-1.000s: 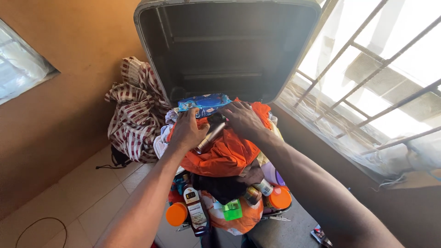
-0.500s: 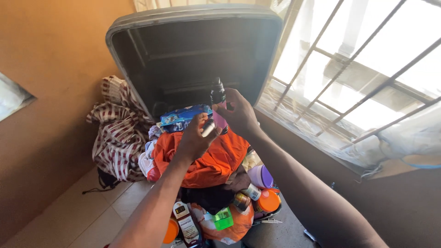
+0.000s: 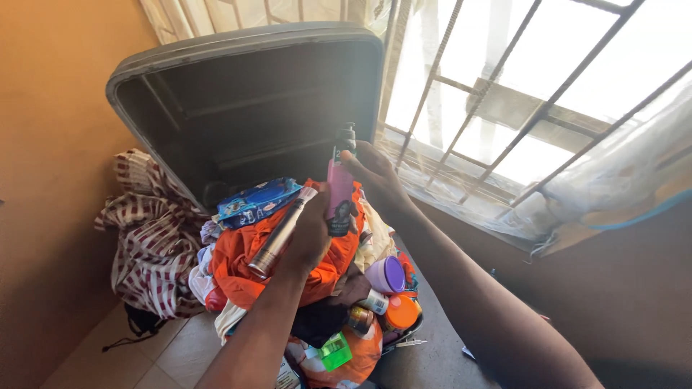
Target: Organize personal care items and clothing from a suitcase onto a nearby surface.
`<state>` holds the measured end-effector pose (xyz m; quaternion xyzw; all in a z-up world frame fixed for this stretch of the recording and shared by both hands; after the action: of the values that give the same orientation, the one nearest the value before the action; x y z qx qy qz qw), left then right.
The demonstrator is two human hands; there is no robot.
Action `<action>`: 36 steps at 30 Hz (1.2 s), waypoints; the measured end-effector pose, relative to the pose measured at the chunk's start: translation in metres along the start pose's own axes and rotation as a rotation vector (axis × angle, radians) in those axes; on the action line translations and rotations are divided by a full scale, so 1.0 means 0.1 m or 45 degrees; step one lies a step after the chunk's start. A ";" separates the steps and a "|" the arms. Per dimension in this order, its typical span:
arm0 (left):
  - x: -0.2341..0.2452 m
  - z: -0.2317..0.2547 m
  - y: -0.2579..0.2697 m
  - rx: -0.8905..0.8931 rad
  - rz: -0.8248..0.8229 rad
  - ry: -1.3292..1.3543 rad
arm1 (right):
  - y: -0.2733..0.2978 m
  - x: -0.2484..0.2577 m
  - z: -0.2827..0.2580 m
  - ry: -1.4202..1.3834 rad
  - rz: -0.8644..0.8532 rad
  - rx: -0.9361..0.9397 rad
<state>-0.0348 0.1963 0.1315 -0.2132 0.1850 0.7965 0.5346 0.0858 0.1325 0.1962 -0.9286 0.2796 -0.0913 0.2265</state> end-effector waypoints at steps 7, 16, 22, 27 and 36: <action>-0.19 -0.21 -0.09 -0.117 -0.158 -0.224 | 0.13 0.15 -0.07 -0.278 0.017 -0.121; -0.56 -0.30 -0.12 -0.146 0.482 -1.055 | 0.46 0.49 0.26 -0.698 0.343 -0.412; -0.71 -0.66 -0.27 -0.101 0.396 -1.503 | 0.68 0.83 0.30 -0.273 0.429 -0.451; -1.03 -0.78 -0.25 -0.021 0.258 -1.775 | 0.92 1.26 0.54 -0.514 0.646 -0.411; -1.23 -1.64 -0.40 0.323 -0.115 -1.440 | 1.56 1.91 0.89 -0.625 0.885 -0.431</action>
<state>0.0669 0.0300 0.0575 0.3034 -0.0445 0.7346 0.6052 0.1958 -0.0570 0.0523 -0.7978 0.5234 0.2599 0.1482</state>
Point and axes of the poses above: each hand's wrist, its own y-axis away from the middle knuckle, its own x-axis out of the back of the hand, z = x × y, the point moved 6 cm from there along -y, towards the middle knuckle, and after that the axes turned 10 degrees about x, right-handed, at the moved point
